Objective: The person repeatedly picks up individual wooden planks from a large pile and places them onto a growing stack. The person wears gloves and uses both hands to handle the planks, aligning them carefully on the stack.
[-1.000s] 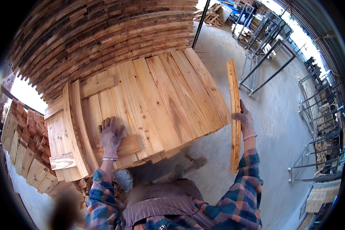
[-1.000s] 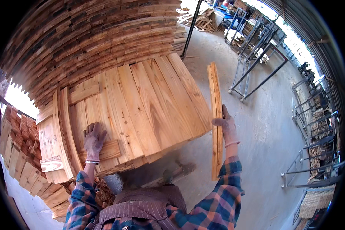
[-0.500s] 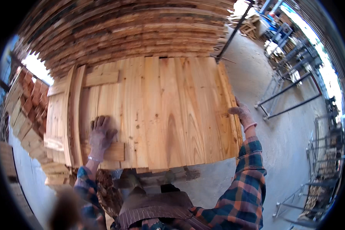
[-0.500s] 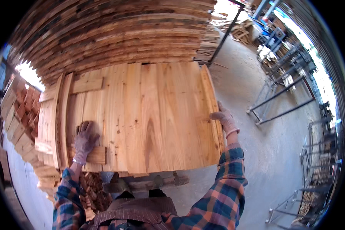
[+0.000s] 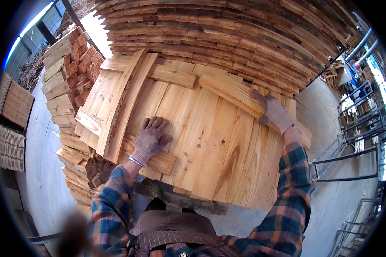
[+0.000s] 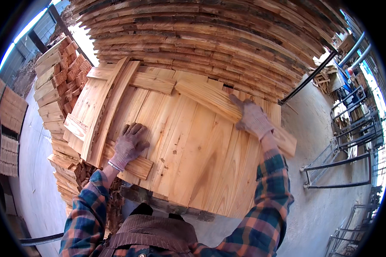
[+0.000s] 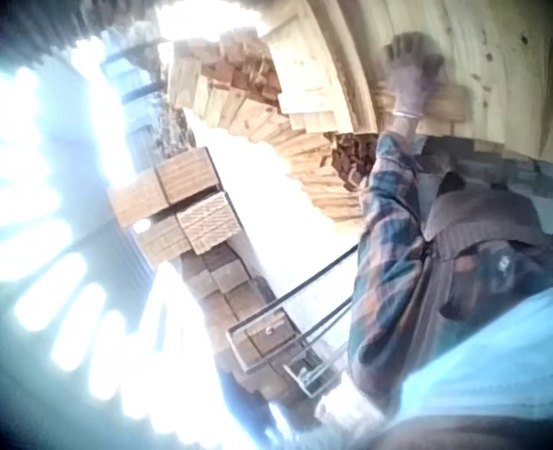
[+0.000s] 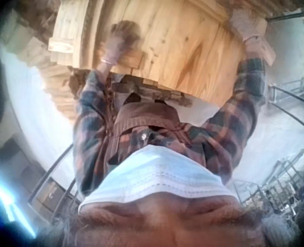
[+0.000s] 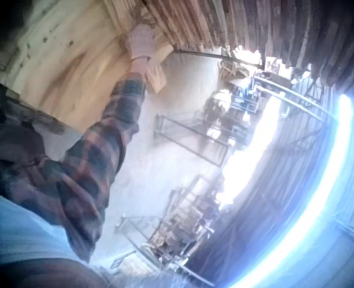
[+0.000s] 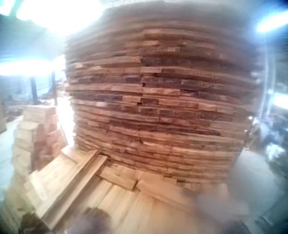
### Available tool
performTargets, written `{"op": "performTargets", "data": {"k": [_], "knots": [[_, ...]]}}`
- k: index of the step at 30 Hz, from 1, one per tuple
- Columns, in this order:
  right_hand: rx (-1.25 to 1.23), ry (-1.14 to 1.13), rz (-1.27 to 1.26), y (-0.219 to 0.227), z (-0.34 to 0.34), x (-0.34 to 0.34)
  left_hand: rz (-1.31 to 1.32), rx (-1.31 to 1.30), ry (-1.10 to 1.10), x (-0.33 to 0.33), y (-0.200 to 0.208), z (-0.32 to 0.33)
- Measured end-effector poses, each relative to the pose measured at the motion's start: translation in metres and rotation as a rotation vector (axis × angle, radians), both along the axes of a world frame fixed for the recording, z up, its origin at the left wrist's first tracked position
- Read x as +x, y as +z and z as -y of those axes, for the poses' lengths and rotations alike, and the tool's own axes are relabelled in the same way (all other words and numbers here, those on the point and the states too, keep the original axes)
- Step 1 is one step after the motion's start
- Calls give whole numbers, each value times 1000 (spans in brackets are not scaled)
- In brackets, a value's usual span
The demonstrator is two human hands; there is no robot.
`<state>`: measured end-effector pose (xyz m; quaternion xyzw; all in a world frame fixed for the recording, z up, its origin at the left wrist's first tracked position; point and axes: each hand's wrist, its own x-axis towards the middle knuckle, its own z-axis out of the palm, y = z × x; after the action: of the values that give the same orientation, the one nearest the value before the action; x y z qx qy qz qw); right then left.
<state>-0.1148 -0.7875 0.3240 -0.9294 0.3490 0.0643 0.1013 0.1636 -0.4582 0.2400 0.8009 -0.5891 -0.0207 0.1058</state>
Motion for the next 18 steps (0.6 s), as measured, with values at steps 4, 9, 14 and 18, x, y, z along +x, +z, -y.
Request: {"op": "performTargets", "data": {"k": [4,9,14,18], "knots": [[-16,-31,-157,-51,58,40,-25,-34,-70,-4,9,9],[-219,-121,-81,-57,37,37,-20,-130,-95,5,2,6],[-137,66,82,4,-62,-4,-15,-182,-73,9,-8,-4],[-31,180,70,4,-145,-89,-35,-132,-73,12,-12,0]]}}
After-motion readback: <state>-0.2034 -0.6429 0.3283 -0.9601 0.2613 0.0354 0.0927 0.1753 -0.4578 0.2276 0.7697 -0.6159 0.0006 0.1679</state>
